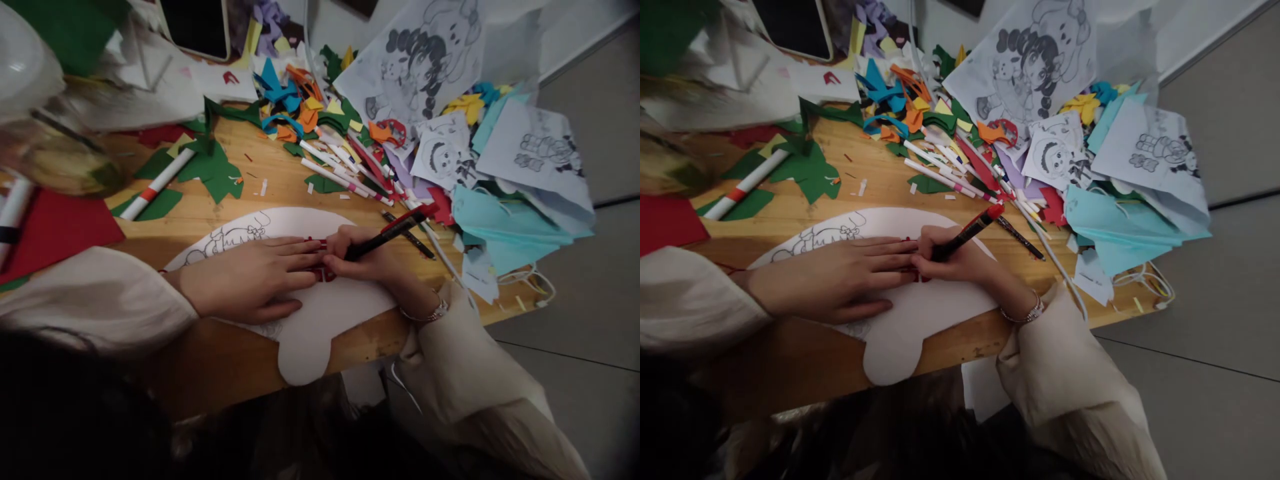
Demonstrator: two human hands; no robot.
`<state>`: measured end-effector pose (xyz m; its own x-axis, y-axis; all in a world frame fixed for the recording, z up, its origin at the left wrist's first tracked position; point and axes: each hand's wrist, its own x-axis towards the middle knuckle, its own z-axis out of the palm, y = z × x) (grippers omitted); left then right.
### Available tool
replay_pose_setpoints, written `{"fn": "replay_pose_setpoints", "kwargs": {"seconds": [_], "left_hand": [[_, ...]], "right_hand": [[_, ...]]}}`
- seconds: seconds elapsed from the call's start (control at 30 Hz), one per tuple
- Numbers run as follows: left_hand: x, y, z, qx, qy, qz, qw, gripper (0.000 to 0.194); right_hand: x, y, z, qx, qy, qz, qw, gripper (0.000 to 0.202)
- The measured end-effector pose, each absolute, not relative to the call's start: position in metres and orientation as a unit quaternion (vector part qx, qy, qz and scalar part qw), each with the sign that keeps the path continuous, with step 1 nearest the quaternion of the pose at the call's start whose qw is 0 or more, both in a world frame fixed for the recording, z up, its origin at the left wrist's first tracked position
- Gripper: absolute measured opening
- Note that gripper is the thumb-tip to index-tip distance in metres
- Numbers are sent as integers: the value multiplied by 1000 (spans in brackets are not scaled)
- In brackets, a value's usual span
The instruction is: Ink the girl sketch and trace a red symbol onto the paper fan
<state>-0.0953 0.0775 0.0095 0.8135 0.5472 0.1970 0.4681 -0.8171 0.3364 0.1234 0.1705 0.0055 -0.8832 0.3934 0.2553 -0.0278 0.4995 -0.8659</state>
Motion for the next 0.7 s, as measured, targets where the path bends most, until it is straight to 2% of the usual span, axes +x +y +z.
{"fn": "replay_pose_setpoints", "kwargs": {"seconds": [0.37, 0.7], "left_hand": [[-97, 77, 10, 939, 274, 141, 151, 40], [-96, 77, 9, 933, 281, 151, 165, 40]], "right_hand": [[122, 172, -2, -100, -841, 493, 200, 27], [120, 169, 5, -92, -870, 448, 185, 30]]}}
